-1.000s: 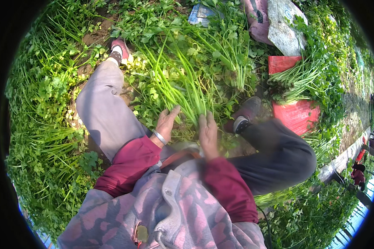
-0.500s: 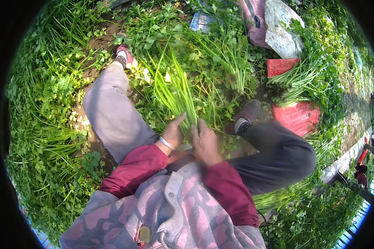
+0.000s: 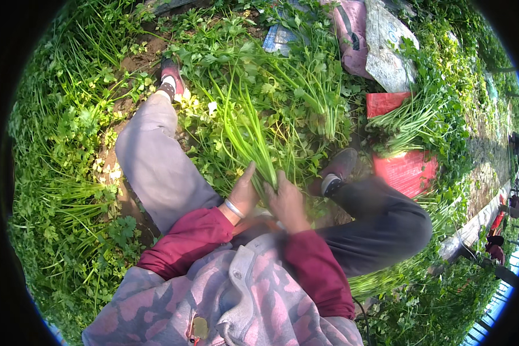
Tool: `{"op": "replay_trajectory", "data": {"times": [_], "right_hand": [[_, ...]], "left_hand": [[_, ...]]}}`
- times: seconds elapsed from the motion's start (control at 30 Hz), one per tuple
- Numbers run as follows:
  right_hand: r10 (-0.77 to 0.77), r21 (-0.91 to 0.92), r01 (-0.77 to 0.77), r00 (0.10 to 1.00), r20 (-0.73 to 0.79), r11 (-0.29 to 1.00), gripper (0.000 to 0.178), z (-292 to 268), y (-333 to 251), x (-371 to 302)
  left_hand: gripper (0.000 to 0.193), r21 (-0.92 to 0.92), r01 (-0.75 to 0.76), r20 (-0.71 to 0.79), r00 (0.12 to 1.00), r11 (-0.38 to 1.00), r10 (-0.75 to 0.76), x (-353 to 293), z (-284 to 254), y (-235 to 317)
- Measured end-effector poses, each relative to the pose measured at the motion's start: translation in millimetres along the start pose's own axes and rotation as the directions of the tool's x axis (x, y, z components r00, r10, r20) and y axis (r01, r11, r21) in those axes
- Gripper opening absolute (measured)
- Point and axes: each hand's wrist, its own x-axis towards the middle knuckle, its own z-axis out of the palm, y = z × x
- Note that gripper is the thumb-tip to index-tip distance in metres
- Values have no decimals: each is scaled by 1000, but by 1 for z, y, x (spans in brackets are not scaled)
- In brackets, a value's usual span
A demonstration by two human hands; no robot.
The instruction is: The person sits on the ground and repeatedly picks up bunches of green vegetables, trims the stems and leaves by hand, and places the trimmed portions into a red crate.
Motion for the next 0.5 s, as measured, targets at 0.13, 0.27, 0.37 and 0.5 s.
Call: {"op": "replay_trajectory", "data": {"times": [0.13, 0.27, 0.37, 0.5], "right_hand": [[76, -37, -73, 993, 91, 997, 37, -14, 4, -32], [194, 67, -217, 949, 250, 974, 43, -10, 8, -50], [171, 288, -293, 909, 380, 912, 53, -7, 1, -36], [180, 614, -482, 854, 488, 625, 56, -24, -30, -4]], "left_hand": [[51, -80, -68, -85, 995, 994, 61, 3, -9, 3], [55, -155, -19, 41, 999, 988, 26, 3, -13, 8], [51, -15, 12, -144, 989, 1000, -14, 9, 8, 23], [20, 402, -141, -189, 954, 905, 232, 9, 77, 53]]}}
